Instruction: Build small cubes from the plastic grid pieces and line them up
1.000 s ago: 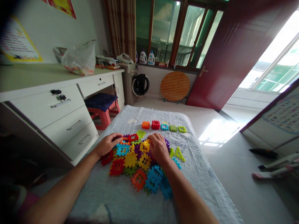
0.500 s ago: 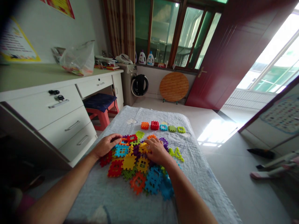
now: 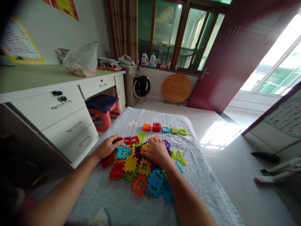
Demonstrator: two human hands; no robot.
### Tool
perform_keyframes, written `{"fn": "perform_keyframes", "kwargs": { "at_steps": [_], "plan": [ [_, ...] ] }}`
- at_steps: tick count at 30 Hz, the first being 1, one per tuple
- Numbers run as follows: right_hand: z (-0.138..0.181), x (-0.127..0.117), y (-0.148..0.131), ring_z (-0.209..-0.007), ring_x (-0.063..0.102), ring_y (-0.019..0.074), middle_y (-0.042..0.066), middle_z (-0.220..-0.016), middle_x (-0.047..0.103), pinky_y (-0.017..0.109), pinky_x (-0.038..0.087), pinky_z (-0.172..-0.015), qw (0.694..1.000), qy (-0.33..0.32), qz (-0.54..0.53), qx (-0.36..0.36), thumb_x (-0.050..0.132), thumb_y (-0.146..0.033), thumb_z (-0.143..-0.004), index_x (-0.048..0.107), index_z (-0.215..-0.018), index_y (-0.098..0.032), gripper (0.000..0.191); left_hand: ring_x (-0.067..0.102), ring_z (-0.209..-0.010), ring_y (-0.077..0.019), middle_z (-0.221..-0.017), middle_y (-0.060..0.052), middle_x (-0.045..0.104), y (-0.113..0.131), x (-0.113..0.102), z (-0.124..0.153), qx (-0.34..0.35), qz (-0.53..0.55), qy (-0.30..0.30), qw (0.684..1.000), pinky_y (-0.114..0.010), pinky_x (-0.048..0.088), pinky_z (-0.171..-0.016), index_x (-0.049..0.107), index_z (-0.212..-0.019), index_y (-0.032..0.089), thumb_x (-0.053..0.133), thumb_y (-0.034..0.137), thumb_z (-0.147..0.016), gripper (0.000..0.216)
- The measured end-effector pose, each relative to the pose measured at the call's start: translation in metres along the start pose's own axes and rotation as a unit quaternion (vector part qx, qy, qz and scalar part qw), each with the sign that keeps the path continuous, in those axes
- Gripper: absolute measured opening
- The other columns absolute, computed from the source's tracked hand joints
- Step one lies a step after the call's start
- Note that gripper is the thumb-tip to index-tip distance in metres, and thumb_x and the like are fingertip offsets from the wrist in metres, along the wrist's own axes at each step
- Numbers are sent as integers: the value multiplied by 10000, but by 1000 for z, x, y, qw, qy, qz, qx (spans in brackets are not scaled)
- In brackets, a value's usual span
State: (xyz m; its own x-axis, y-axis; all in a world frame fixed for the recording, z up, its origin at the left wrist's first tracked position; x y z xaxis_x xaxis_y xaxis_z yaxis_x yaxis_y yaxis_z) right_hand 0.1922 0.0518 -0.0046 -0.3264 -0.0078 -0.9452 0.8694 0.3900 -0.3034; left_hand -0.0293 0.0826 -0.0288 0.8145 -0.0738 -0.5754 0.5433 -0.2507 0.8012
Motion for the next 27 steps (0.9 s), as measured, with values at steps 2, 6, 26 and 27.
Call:
{"fn": "perform_keyframes", "kwargs": {
  "at_steps": [2,6,26,27],
  "plan": [
    [1,-1,-1,-1020,491,271,102,-1095,574,380,361,-855,1000,0,11,8,647,-539,-731,513,-1196,-221,579,624,-953,-231,-1006,-68,690,0,0,0,-1,1,0,1000,-357,474,-909,642,-1002,192,508,514,-802,403],
    [1,0,-3,-997,492,265,91,-1071,592,377,348,-852,1000,-5,27,7,658,-499,-732,529,-1177,-228,537,629,-945,-231,-1002,-65,692,-2,0,0,-3,8,2,1000,-352,483,-898,645,-1003,189,514,515,-797,407],
    [0,0,-6,-1017,489,271,86,-1058,598,394,329,-871,999,18,35,-2,673,-476,-720,527,-1160,-228,526,643,-931,-220,-986,-52,704,2,-2,1,-1,-7,12,1000,-317,494,-862,656,-975,192,524,495,-793,378],
    [0,0,-8,-1012,491,271,84,-1050,601,393,329,-868,999,16,38,-2,672,-454,-721,530,-1155,-226,510,643,-931,-219,-985,-53,704,2,-3,1,0,-9,12,1000,-316,495,-860,655,-976,190,524,491,-794,376]
  ]
}}
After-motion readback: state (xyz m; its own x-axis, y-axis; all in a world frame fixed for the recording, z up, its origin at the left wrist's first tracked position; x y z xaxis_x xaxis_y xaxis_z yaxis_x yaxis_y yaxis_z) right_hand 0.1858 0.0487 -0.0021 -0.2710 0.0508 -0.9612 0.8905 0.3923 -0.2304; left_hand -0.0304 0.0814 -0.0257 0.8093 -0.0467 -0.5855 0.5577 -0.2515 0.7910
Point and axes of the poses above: each hand's wrist, its own z-axis away from the middle knuckle, its own x-axis out of the palm, y = z × x, the point moved 10 cm from there along -z, towards the middle knuckle
